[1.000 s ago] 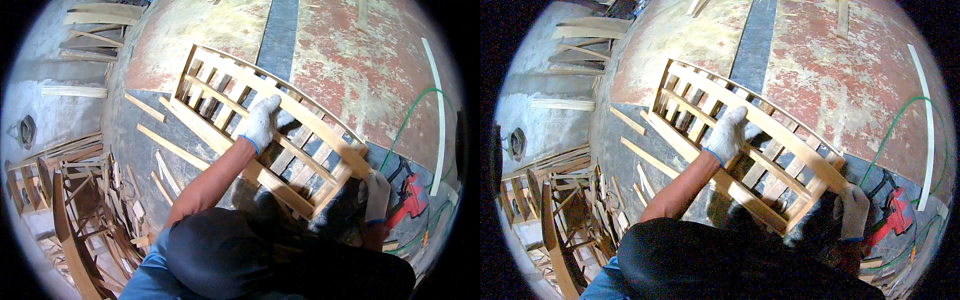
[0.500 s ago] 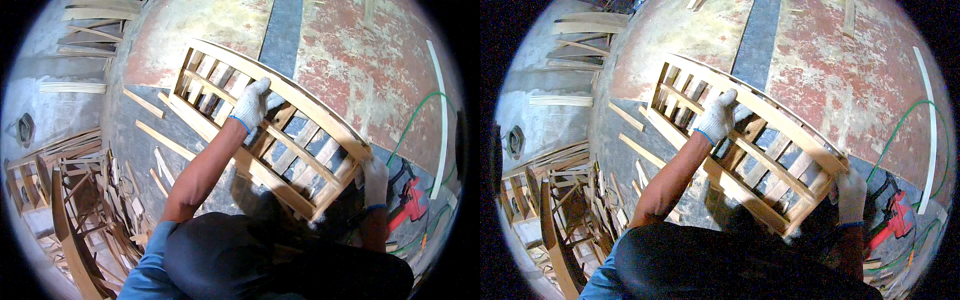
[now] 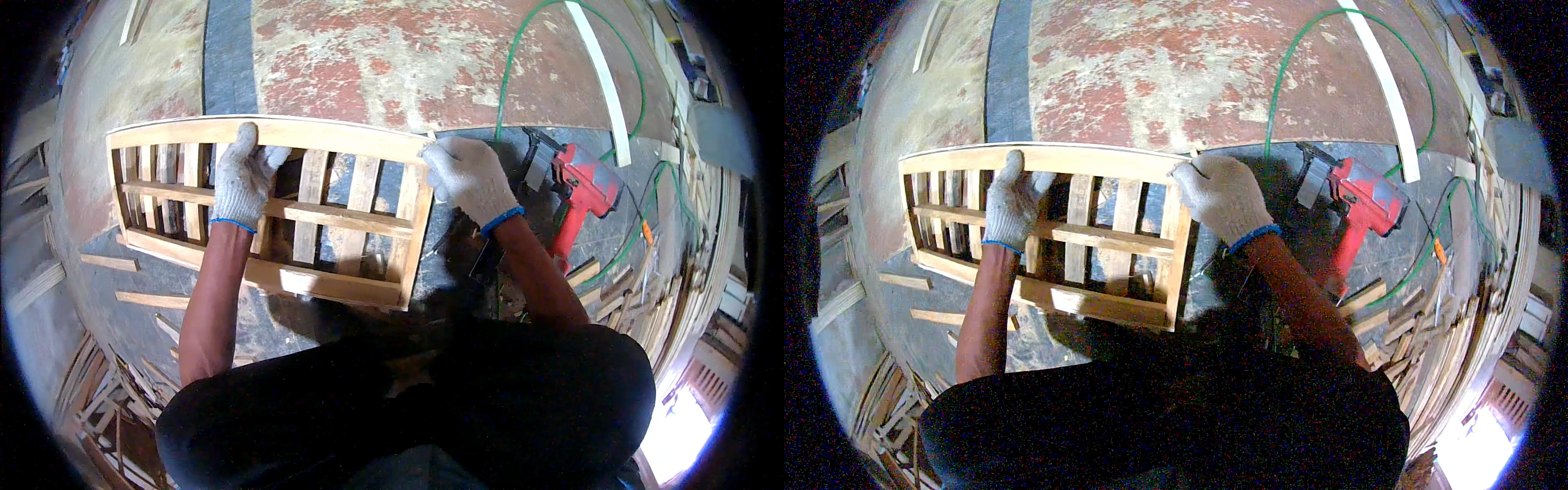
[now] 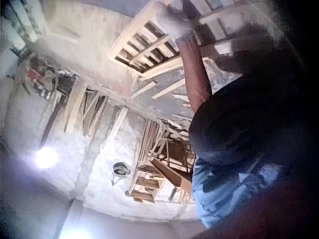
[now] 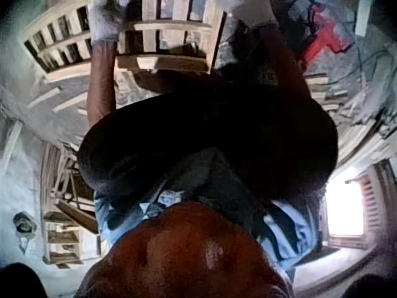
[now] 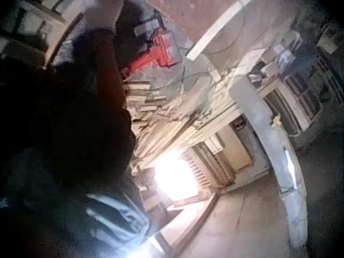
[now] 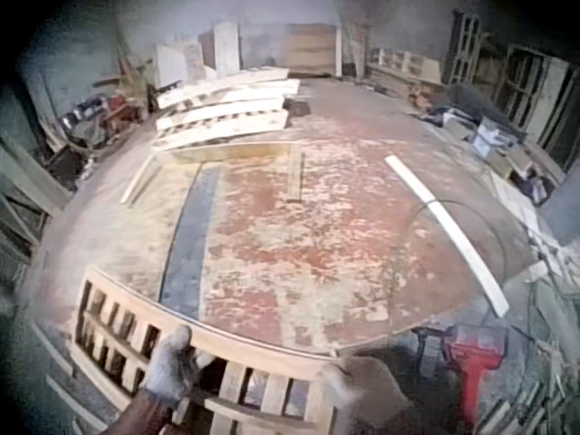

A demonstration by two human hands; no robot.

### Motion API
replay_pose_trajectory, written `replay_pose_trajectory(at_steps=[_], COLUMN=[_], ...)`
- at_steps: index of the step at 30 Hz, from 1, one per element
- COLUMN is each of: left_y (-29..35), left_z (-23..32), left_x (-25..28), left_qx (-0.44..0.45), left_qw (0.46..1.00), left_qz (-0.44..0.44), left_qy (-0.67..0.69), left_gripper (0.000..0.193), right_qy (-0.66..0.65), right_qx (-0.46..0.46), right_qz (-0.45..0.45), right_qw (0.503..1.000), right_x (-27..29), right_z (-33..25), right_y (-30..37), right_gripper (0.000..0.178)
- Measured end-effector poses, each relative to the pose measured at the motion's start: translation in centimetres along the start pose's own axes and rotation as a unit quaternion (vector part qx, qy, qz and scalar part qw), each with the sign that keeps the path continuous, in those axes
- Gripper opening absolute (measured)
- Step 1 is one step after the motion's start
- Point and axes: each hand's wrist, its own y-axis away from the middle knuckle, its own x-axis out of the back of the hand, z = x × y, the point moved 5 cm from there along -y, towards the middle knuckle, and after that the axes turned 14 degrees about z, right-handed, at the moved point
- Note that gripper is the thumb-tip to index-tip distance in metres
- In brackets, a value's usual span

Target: The person assembles a wooden frame by placing small wooden slats into a larger frame structure. They use a hammer to tap the slats into place and a nail gun to secure them. The person also uses a tape measure to check dimensions on a workbench.

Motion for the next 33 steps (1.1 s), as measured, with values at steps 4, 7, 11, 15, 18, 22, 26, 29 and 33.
replay_pose_trajectory(at_steps=[4, 7, 11, 15, 18, 22, 26, 29, 33], left_y=[0.0, -0.2, -0.4, -0.4, -0.1, -0.8, -1.7, -1.9, -1.8], left_z=[-0.4, -0.2, 0.0, -0.2, 0.3, 0.2, 0.1, -0.1, 0.0], left_x=[0.4, 0.8, 1.1, 0.6, 0.6, 0.4, 0.8, 0.4, 1.1], left_qx=[0.006, -0.009, -0.023, -0.028, -0.051, -0.043, -0.026, -0.02, -0.019], left_qw=[0.999, 0.997, 0.998, 0.996, 0.995, 0.997, 0.999, 0.999, 1.0], left_qz=[0.038, 0.069, 0.049, 0.079, 0.081, 0.054, 0.031, 0.024, 0.02], left_qy=[-0.01, -0.037, -0.038, -0.04, -0.041, -0.034, 0.006, 0.009, 0.011], left_gripper=[0.034, 0.033, 0.033, 0.034, 0.033, 0.031, 0.027, 0.025, 0.024], right_qy=[-0.162, -0.218, -0.204, -0.259, -0.275, -0.008, 0.02, 0.063, 0.102], right_qx=[-0.295, -0.512, -0.564, -0.559, -0.561, -0.088, -0.125, -0.196, -0.259], right_qz=[-0.058, -0.03, -0.027, -0.032, -0.07, -0.102, -0.228, -0.285, -0.3], right_qw=[0.94, 0.83, 0.8, 0.787, 0.777, 0.991, 0.965, 0.936, 0.913], right_x=[0.9, 2.3, 3.6, 2.5, 1.0, 1.2, 1.1, 2.2, 5.4], right_z=[2.7, 3.4, 3.8, 3.5, 2.9, 1.1, -1.6, -1.2, 0.0], right_y=[1.8, 3.5, 5.9, 8.6, 9.4, 10.1, 13.1, 14.2, 17.2], right_gripper=[0.013, 0.019, 0.029, 0.031, 0.03, 0.022, 0.023, 0.024, 0.028])
